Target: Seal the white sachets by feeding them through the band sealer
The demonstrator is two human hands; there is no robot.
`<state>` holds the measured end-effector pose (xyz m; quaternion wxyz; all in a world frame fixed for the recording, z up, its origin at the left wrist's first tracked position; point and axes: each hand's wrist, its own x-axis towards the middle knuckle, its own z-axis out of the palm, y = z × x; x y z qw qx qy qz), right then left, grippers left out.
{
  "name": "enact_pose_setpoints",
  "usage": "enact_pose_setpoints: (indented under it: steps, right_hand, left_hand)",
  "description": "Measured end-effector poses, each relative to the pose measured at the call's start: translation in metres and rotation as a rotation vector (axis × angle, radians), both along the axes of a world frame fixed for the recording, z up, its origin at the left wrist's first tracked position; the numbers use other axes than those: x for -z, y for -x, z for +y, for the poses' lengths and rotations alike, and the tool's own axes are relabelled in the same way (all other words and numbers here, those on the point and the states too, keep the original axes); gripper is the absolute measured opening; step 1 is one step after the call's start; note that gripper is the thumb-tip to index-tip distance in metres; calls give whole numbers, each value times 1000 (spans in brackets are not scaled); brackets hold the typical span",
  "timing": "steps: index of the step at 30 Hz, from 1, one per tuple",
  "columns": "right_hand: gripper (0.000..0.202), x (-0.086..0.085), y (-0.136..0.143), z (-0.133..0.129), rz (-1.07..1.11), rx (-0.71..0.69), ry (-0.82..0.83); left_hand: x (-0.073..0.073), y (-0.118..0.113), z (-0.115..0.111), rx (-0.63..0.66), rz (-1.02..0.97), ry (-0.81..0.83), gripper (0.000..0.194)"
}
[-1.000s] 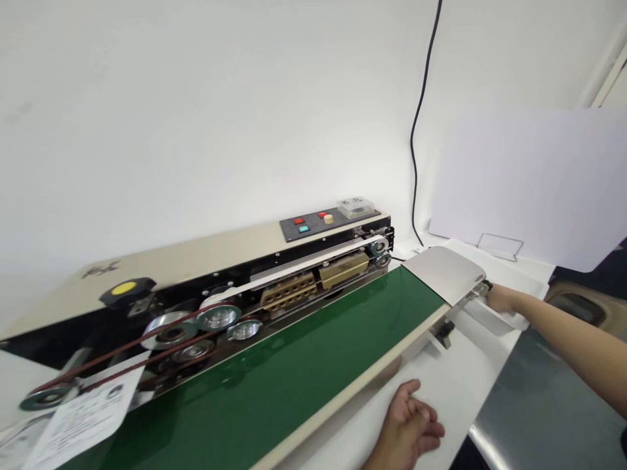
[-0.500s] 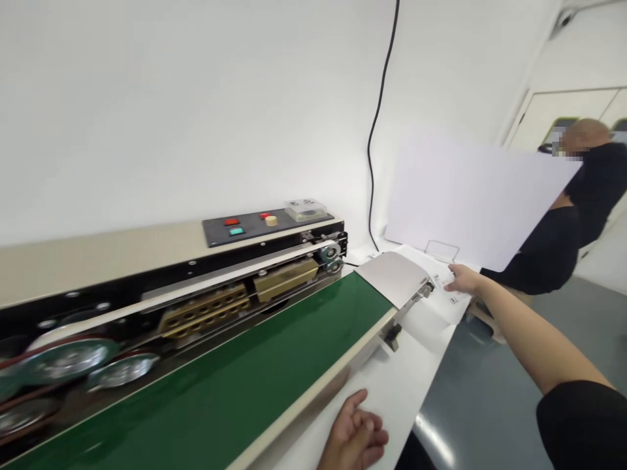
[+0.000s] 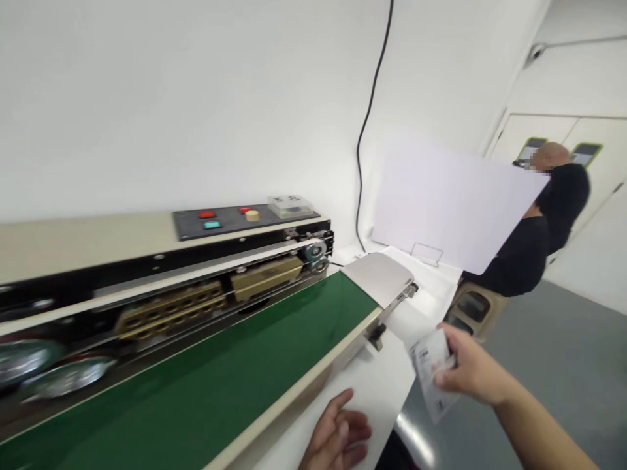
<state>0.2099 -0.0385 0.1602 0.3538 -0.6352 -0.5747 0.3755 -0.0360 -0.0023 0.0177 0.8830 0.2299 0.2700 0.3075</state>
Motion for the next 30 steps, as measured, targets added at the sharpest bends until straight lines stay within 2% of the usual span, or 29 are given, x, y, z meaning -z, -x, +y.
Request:
enact_pose_setpoints:
  steps: [4,6,8,12,16,19,22,25,28,30]
  right_hand:
    - [37,72,80,-10,44,-65,186]
    - [39,97,103,-14,-18,-104,235]
    - [43,111,112,-17,-60,-141,247]
    - [55,117,104,-25,-21,-186,211]
    - [75,117,91,-32,76,-260,163]
    - [84,123,86,-37,61,-204,171]
    - [88,128,84,-39,-19,-54,225]
    - [85,123,87,-32,-25,9,257]
    - [72,113,95,-19,48,44,177]
    - [58,112,100,-12,89,116,115]
  left_hand:
    - [-7,1,-9,-44,-88,-104,65]
    - [-10,0,-12,-71,41,-177,68]
    - [-15,0,-13,-45,213,-249,66]
    - [-22,-1,-12,37,389,-307,48]
    - [-23,-4,-10,80,398,-368,34]
    - [-22,-4,-9,122,394,-413,36]
    - [-23,-3,-7,148,380,-381,40]
    - [-23,-2,-4,75,323,-283,46]
    - [-23,-1,0,-89,243,-124,57]
    - [-22,-3,2,-175,212,-82,53]
